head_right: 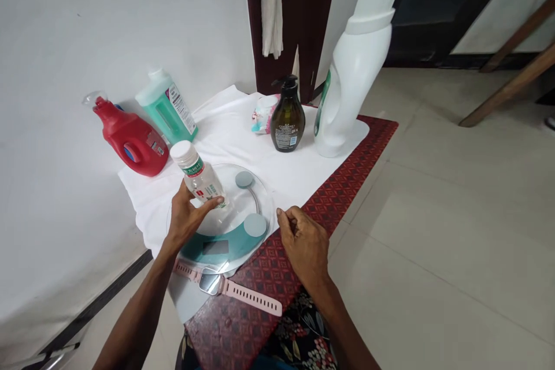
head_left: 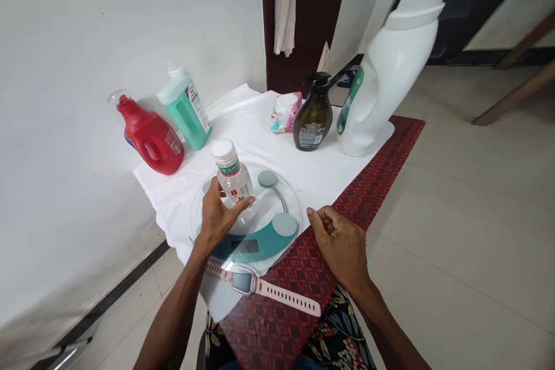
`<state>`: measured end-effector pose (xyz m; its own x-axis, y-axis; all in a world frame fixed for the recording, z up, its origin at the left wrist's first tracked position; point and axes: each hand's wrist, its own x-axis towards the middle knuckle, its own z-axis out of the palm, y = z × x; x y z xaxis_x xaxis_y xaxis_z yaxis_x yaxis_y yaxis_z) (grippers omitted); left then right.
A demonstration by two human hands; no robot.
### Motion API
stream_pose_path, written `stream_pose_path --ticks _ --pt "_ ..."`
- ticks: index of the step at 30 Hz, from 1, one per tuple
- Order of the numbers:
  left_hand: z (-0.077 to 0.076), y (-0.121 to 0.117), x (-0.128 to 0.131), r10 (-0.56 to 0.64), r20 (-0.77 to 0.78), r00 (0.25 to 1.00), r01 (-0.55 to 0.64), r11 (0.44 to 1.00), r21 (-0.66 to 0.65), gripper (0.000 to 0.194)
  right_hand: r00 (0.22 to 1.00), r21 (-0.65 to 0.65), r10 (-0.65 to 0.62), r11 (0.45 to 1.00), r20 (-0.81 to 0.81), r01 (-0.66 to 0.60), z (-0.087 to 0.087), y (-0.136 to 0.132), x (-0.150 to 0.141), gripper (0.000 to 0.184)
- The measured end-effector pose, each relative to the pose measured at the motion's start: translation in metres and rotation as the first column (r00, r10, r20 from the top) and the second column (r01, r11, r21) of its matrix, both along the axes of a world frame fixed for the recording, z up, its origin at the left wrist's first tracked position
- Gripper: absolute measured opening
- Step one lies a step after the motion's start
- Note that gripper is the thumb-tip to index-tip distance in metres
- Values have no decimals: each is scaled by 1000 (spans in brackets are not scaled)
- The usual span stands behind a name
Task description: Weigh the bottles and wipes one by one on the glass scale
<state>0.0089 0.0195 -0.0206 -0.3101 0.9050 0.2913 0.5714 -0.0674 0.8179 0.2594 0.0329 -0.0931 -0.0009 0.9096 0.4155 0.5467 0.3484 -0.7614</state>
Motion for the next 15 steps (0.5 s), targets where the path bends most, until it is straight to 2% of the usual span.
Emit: stream_pose_path --ticks 2,4,7,9,12,15 --pt "5 5 -8 31 30 999 -32 999 25 57 1000 7 3 1000 -2 -3 0 0 1 50" --pt "15 11 -24 111 30 993 -113 990 85 56 1000 10 4 1000 -10 -4 -1 1 2 49" --pt "34 32 -60 272 -41 961 -261 948 182 59 1000 10 10 1000 -15 -10 -2 2 2 48" --pt "43 52 -88 348 -90 933 -326 926 192 64 1000 12 11 1000 -16 -10 -2 2 1 49" --pt "39 86 -124 416 -94 905 -401 905 145 62 1000 16 11 1000 -16 -11 -2 2 1 48" --pt "22 115 -146 483 -92 871 -477 875 80 63 1000 18 10 1000 -10 -10 -1 2 0 47"
